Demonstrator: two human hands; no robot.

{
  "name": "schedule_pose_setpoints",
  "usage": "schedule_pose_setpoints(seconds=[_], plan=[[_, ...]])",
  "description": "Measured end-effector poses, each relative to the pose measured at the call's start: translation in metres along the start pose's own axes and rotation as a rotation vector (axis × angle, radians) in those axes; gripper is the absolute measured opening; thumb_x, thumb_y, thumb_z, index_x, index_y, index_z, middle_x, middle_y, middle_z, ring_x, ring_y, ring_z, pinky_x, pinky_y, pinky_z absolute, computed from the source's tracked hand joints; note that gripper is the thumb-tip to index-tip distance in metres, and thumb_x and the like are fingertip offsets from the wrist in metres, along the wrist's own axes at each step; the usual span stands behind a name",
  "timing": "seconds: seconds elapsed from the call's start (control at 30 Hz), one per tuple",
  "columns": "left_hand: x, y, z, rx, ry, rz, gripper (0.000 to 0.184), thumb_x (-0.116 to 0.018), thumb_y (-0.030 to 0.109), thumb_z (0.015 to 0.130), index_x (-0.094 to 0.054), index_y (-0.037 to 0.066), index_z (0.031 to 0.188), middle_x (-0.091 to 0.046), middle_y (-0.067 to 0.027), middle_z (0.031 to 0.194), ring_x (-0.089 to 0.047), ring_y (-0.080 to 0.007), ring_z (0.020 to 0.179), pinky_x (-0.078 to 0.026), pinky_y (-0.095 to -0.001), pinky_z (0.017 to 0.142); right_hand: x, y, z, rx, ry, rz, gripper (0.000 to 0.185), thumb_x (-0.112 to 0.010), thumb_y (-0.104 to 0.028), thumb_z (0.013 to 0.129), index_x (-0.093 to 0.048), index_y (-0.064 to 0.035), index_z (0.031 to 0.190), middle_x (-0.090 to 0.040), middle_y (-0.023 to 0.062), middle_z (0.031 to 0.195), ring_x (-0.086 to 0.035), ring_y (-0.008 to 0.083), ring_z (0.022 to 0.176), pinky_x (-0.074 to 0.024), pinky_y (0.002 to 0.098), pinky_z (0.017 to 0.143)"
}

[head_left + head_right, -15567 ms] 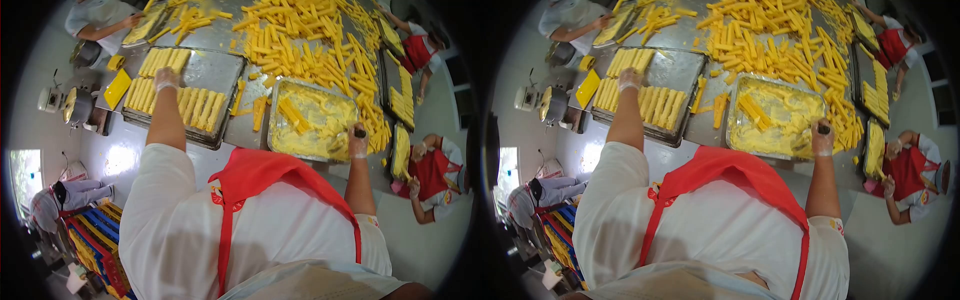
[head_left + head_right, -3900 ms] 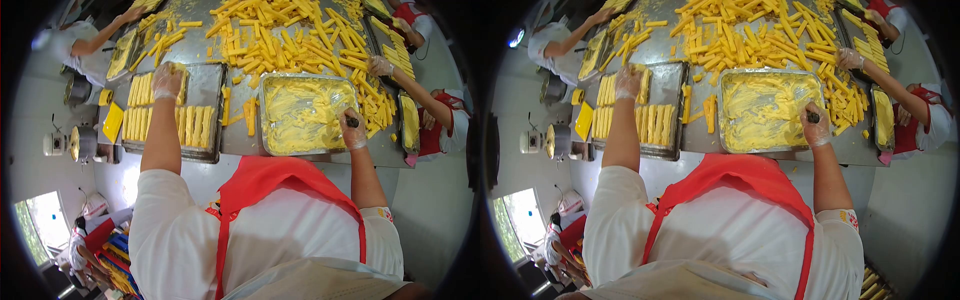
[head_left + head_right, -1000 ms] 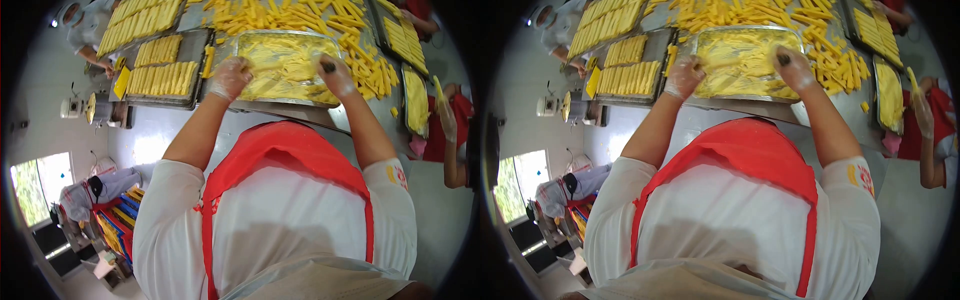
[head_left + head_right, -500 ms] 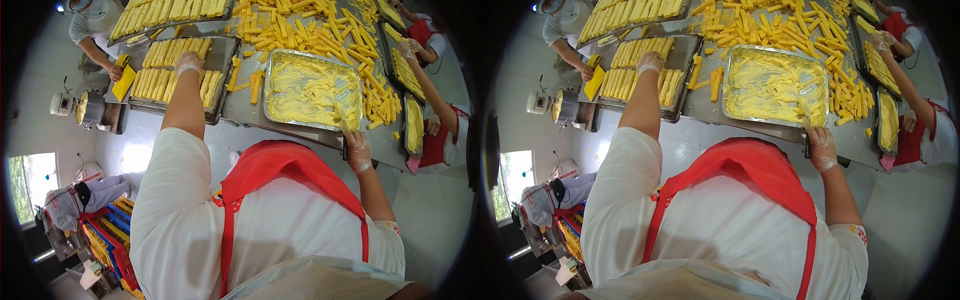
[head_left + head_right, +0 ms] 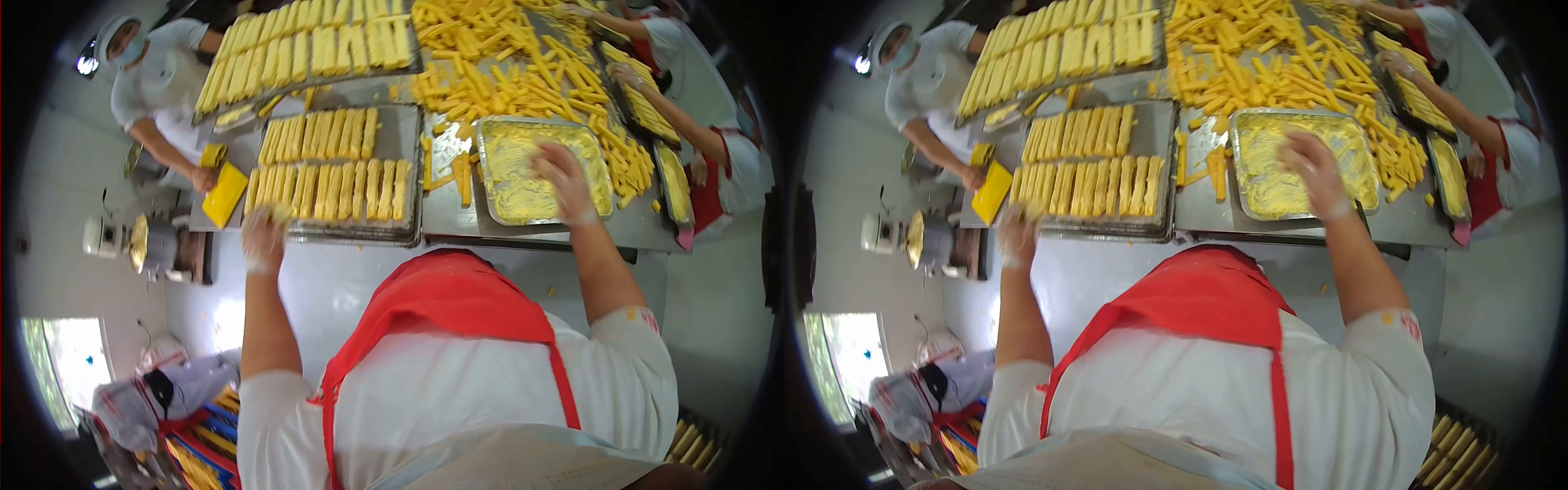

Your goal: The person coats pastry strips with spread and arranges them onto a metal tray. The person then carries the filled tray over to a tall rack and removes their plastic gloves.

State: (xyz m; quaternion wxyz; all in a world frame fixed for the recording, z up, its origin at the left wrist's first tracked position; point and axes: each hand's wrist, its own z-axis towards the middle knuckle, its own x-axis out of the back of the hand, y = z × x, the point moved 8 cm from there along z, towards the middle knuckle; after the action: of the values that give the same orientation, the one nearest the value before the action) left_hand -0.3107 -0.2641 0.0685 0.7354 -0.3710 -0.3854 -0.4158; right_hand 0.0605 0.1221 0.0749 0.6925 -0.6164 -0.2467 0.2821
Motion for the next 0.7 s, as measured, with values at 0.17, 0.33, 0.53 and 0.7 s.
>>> schedule_pose_setpoints(seconds=[0.17,0.33,0.53,0.7], plan=[[0.015,-0.068,-0.185,0.353,-0.126,0.116,0.028,-0.057,0.021,0.089,-0.061,0.001,0.108,-0.061,-0.0188,0.107,-0.057,-0.0372,0.098,-0.046,-0.0468,0.087,-0.083,0.045,0.147,-0.219,-0.128,0.708,0.037,-0.061,-0.02,0.093,-0.053,-0.001,0.123,-0.062,0.014,0.109,-0.063,0.0228,0.097,-0.0529,0.0354,0.087],[0.054,-0.016,-0.361,1.045,-0.616,0.051,0.032,-0.051,0.025,0.091,-0.061,0.005,0.115,-0.062,-0.0157,0.11,-0.057,-0.0334,0.103,-0.046,-0.0425,0.09,-0.166,0.049,0.268,-0.376,-0.235,0.829,0.035,-0.055,-0.021,0.095,-0.05,-0.0018,0.124,-0.063,0.0167,0.107,-0.063,0.0241,0.096,-0.0552,0.0375,0.084],[0.071,0.109,-0.486,1.382,-1.017,-0.367,0.027,-0.06,0.024,0.082,-0.067,0.009,0.104,-0.066,-0.0127,0.104,-0.061,-0.0282,0.105,-0.048,-0.0351,0.089,-0.163,0.065,0.334,-0.156,-0.288,0.657,0.017,-0.055,-0.014,0.091,-0.062,-0.0031,0.102,-0.066,0.01,0.095,-0.065,0.0232,0.078,-0.0577,0.0374,0.074],[0.04,0.148,-0.546,1.28,-1.248,-0.309,0.027,-0.065,0.03,0.08,-0.068,0.01,0.098,-0.067,-0.0145,0.101,-0.061,-0.0325,0.103,-0.047,-0.039,0.091,-0.186,0.044,0.29,-0.341,-0.598,0.834,0.026,-0.053,-0.009,0.09,-0.063,0.0064,0.108,-0.067,0.0194,0.106,-0.068,0.0269,0.095,-0.0586,0.0409,0.083]])
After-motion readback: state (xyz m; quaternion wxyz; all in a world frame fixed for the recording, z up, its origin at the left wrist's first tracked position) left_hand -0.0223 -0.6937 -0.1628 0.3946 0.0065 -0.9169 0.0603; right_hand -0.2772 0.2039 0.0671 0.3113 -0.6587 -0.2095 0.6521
